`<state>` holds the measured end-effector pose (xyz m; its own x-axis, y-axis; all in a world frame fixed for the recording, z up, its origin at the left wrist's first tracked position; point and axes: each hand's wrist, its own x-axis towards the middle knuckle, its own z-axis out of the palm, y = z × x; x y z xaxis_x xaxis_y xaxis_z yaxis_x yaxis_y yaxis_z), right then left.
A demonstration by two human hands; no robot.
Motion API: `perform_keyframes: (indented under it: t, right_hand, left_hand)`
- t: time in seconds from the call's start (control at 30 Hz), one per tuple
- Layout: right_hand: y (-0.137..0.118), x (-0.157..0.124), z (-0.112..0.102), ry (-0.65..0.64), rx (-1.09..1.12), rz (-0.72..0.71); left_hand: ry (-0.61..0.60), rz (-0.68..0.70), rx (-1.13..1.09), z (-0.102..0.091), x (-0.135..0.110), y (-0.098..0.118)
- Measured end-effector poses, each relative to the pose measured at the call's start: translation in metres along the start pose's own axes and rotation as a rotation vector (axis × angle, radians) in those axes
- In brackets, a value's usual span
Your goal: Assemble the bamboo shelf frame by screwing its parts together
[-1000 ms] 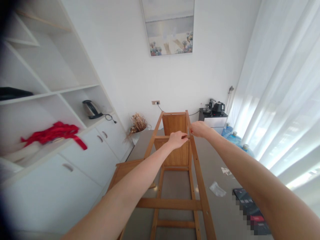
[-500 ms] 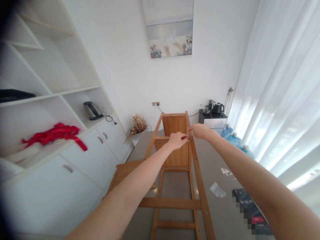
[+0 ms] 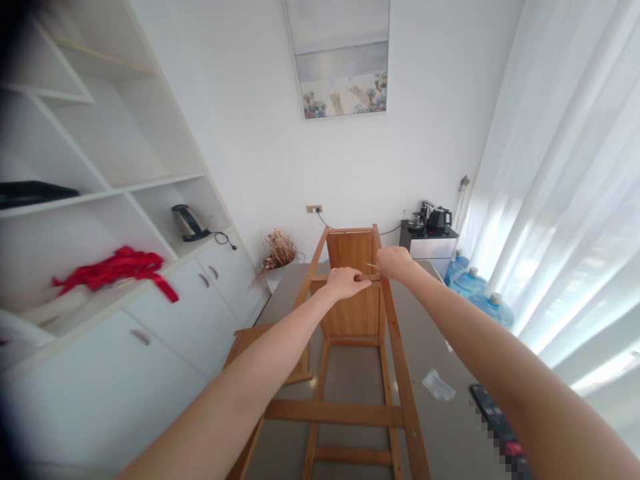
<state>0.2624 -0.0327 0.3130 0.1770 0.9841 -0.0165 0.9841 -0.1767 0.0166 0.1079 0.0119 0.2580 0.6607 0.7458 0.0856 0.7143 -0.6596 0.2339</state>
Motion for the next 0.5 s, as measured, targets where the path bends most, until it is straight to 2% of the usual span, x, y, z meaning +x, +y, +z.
perform_keyframes:
  t: [0.07,0.17,0.27,0.3,0.4,0.5]
  right_hand:
    - [0.003,0.008,0.005,-0.021,0.037,0.056]
    - [0.015,0.013,0.014,-0.125,0.150,0.135]
    - [0.026,0.007,0.019,-0.211,0.237,0.175]
    - [0.029,0.003,0.019,-0.204,0.237,0.185]
    - [0.031,-0.009,0.010,-0.038,0.141,0.197]
    - [0.030,-0.018,0.000,0.140,0.030,0.044]
  left_hand:
    - [-0.005,0.013,0.025,0.001,-0.002,-0.004]
    - [-0.020,0.030,0.028,0.003,-0.004,-0.006]
    - [0.000,0.041,0.023,0.005,-0.003,-0.006]
    - [0.006,0.043,0.022,0.005,-0.003,-0.006]
    - [0.025,0.053,0.007,0.006,-0.003,-0.006]
    - [0.025,0.058,-0.002,0.005,-0.004,-0.006]
